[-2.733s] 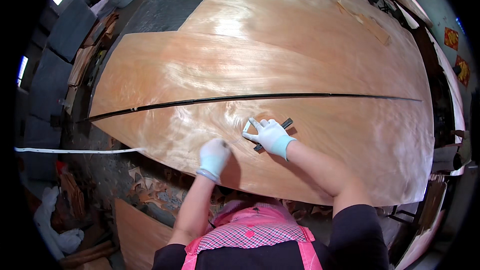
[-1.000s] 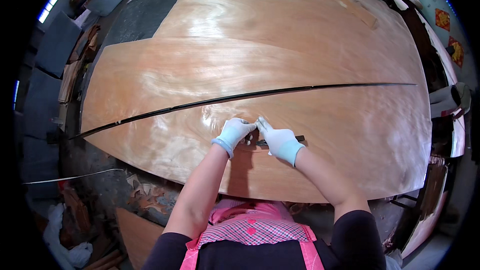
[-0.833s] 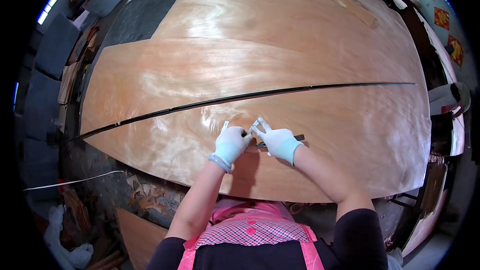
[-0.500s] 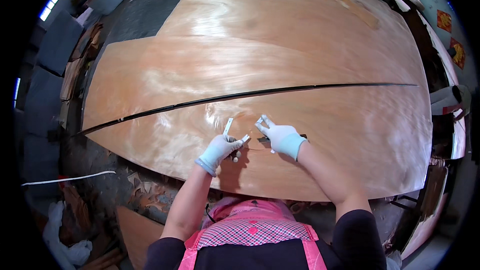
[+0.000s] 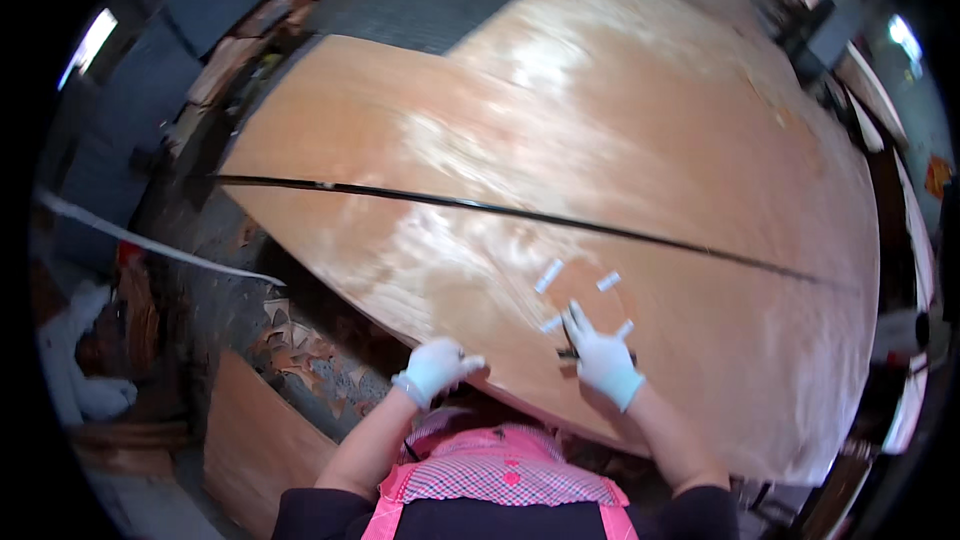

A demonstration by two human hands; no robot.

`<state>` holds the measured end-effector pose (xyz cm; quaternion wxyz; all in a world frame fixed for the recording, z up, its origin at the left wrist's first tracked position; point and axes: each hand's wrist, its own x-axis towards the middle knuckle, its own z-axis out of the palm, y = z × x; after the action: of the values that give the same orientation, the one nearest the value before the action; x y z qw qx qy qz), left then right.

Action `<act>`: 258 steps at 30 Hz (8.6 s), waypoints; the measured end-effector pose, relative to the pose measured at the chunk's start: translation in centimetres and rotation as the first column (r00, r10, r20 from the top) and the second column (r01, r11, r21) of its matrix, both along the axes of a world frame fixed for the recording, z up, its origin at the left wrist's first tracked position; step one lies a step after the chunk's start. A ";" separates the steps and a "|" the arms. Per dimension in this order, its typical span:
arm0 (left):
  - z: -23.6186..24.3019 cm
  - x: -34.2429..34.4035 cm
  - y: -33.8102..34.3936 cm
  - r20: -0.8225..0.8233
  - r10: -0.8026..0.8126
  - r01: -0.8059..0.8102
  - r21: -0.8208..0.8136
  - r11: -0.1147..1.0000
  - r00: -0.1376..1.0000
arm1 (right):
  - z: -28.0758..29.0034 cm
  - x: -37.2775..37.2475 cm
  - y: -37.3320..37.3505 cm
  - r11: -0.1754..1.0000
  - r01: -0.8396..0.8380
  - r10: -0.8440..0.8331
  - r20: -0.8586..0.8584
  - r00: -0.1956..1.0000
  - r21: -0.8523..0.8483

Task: The person carries large sheets of wood veneer to a metal table, aligns them using a long pole, and cuts away damaged or excess sections using a utility knife. The person then applies small strips of tape to the veneer surface.

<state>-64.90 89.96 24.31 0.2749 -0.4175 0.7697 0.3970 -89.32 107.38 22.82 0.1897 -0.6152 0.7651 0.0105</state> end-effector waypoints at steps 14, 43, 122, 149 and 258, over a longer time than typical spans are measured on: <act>-7.1 34.3 -6.6 -0.064 0.118 -0.121 -0.047 0.992 0.991 | 1.3 29.5 -15.9 0.928 0.000 0.198 0.495 0.846 -0.373; -6.2 78.3 -57.7 -0.343 0.828 -0.895 -0.119 0.429 0.443 | -4.6 70.5 -82.5 0.899 0.135 -0.409 0.909 -0.080 0.417; -4.8 30.7 -120.7 -0.315 -0.833 0.889 0.113 0.443 0.456 | 4.0 52.7 -108.6 -0.178 0.923 -0.914 0.406 -0.026 -0.342; -6.9 36.9 -107.2 -0.222 -0.681 0.612 0.678 0.407 0.698 | 2.6 66.3 -93.6 -0.972 0.198 0.088 0.979 -0.184 0.125; -24.0 115.5 -55.8 0.062 0.398 -0.218 0.907 0.361 0.915 | 5.9 196.7 -46.8 -0.951 -0.219 0.304 0.794 -0.527 0.219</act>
<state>50.58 34.11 0.30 0.3088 -0.3070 0.3647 0.8230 107.34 60.59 28.72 0.2688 -0.6713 -0.4184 0.5496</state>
